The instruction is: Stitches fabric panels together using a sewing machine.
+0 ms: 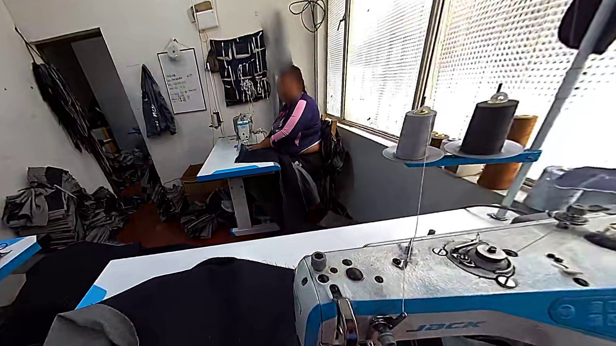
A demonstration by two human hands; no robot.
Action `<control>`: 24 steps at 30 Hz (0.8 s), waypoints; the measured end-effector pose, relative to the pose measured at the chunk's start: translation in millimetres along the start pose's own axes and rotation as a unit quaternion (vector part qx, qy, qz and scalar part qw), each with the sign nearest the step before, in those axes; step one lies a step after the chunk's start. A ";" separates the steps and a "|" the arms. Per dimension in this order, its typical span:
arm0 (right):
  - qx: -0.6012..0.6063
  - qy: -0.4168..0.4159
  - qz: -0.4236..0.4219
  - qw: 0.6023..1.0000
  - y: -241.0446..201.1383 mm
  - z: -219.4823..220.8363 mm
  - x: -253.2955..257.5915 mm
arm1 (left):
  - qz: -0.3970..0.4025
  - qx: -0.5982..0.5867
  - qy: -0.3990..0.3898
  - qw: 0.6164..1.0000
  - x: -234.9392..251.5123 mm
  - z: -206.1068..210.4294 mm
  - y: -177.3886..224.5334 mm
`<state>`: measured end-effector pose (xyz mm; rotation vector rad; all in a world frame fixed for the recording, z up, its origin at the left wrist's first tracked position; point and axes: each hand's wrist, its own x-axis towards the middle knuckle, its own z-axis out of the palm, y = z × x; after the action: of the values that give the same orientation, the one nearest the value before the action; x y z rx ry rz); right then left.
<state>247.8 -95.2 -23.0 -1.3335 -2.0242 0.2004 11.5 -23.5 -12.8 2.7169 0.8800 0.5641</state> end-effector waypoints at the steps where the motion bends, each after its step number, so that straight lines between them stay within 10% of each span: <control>1: -0.007 0.017 0.005 1.000 -0.1 -0.1 0.8 | 0.006 0.016 0.013 1.000 1.7 1.0 -1.3; 24: -0.083 0.093 -0.011 0.992 9.4 7.8 -0.9 | 0.003 0.069 0.009 0.998 2.4 2.7 -2.9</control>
<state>250.2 -89.9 -33.8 -1.3747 -1.9294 -0.1017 12.9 -20.1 -15.4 2.8422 0.9494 0.5477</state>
